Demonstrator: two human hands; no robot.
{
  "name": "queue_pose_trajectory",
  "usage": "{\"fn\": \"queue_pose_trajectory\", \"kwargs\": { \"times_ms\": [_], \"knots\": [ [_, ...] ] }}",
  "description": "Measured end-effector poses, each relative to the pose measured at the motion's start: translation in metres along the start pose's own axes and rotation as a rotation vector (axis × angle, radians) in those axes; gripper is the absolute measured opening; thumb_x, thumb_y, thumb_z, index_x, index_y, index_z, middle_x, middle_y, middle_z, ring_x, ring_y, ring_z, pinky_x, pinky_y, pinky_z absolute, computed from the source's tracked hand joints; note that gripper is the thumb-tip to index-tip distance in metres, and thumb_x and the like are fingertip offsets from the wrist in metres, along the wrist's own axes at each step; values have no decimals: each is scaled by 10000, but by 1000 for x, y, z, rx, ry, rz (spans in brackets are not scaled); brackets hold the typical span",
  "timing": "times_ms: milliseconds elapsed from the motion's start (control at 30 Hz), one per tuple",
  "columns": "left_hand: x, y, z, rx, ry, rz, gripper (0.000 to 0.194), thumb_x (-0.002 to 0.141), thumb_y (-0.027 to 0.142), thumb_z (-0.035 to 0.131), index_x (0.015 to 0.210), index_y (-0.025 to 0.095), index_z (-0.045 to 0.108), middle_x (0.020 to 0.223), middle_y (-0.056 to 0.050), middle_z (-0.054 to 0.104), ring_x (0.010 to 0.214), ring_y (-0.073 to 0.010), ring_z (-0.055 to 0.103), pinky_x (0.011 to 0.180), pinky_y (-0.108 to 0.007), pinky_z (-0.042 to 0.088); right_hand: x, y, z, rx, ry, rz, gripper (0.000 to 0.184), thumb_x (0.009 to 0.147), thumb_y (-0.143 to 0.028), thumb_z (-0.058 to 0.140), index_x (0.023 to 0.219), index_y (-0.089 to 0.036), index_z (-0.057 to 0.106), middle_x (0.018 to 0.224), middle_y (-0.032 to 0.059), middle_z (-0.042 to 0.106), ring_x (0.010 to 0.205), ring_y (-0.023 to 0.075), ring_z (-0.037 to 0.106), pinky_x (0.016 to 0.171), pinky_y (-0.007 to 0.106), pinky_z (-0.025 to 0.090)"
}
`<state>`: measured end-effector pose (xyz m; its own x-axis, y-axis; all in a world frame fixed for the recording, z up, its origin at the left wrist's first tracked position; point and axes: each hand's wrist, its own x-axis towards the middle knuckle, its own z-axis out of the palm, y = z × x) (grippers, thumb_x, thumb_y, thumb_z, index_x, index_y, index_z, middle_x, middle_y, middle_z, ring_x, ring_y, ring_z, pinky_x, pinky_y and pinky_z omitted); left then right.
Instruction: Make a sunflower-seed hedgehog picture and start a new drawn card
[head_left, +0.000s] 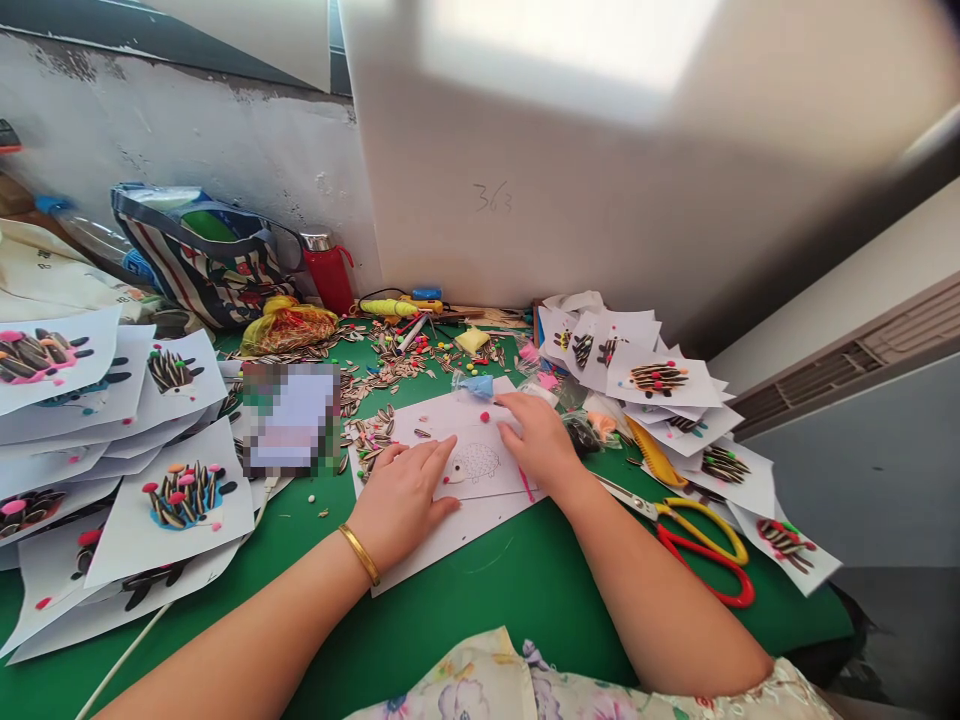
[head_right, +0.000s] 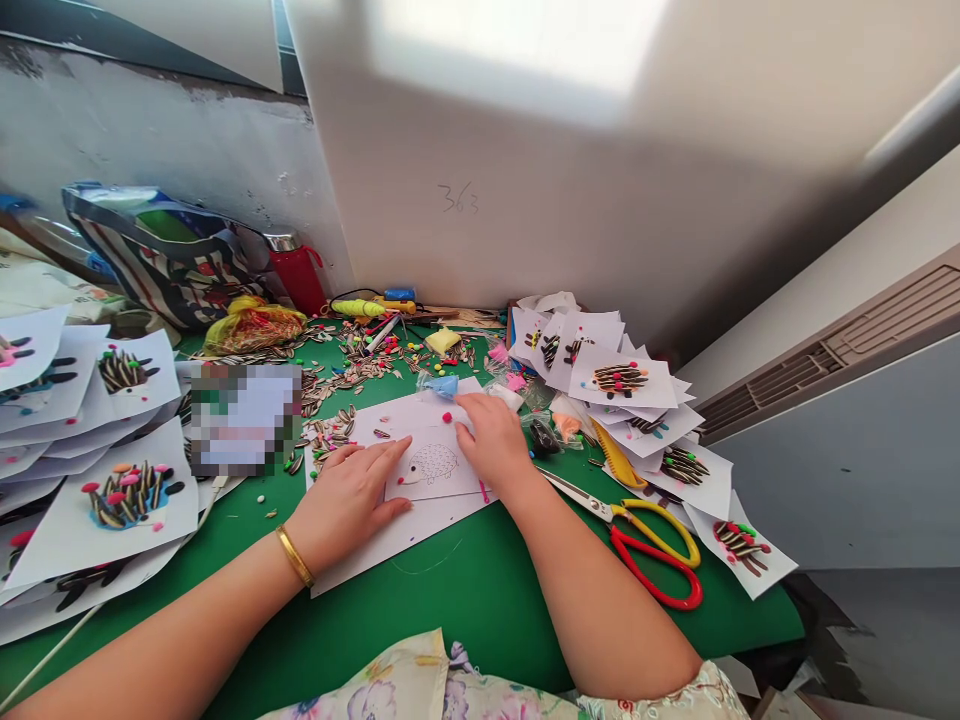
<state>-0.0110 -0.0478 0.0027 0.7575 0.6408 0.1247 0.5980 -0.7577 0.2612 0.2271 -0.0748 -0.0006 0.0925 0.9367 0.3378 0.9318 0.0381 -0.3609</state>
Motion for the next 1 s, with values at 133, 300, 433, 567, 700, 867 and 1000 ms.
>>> {"fn": "queue_pose_trajectory", "kwargs": {
  "times_ms": [133, 300, 433, 567, 700, 867, 1000],
  "knots": [
    [0, -1, 0, -10, -3, 1, 681, 829, 355, 660, 1425, 209, 365, 1356, -112, 562, 1223, -264, 527, 1058, -471, 280, 4, 20, -13, -185, 88, 169, 414, 874, -273, 533, 1281, -215, 580, 1316, 99, 581, 1195, 295, 490, 982, 458, 384],
    [0, -1, 0, -22, 9, 0, 657, 836, 355, 647, 1420, 219, 377, 1343, -111, 571, 1218, -263, 531, 1059, -469, 282, 7, 37, -15, -296, 70, 257, 458, 846, -322, 589, 1290, -211, 565, 1314, 119, 570, 1189, 334, 463, 963, 502, 351],
    [-1, -1, 1, -32, 26, 7, 654, 833, 353, 649, 1417, 231, 380, 1336, -110, 576, 1201, -272, 545, 1046, -475, 294, 8, 30, -8, -268, 88, 153, 401, 867, -310, 574, 1255, -212, 593, 1330, 133, 558, 1216, 330, 441, 971, 502, 331],
    [-1, -2, 2, -42, 56, 20, 657, 832, 364, 651, 1418, 240, 381, 1325, -103, 583, 1189, -272, 554, 1045, -469, 300, 11, 16, 0, -236, 95, 54, 378, 895, -298, 545, 1261, -217, 591, 1325, 127, 569, 1229, 321, 429, 990, 498, 310],
    [-1, -2, 2, -33, 49, 14, 650, 831, 352, 655, 1411, 231, 388, 1315, -106, 588, 1190, -269, 550, 1038, -465, 304, 22, 7, 9, -226, 46, 12, 370, 922, -295, 517, 1283, -235, 575, 1362, 112, 553, 1241, 306, 428, 985, 489, 317],
    [-1, -2, 1, -23, 23, 13, 677, 825, 357, 667, 1416, 206, 373, 1332, -120, 574, 1197, -270, 539, 1037, -468, 295, 50, -1, 16, -234, -28, -37, 402, 924, -298, 542, 1320, -229, 543, 1380, 99, 550, 1271, 303, 406, 988, 503, 306],
    [-2, -2, 1, -31, 24, 9, 691, 817, 359, 678, 1417, 202, 372, 1340, -120, 571, 1195, -269, 541, 1048, -475, 282, 69, -4, 17, -220, -128, -24, 313, 905, -285, 580, 1208, -222, 630, 1228, 107, 656, 1187, 304, 478, 978, 497, 318]
  ]
}}
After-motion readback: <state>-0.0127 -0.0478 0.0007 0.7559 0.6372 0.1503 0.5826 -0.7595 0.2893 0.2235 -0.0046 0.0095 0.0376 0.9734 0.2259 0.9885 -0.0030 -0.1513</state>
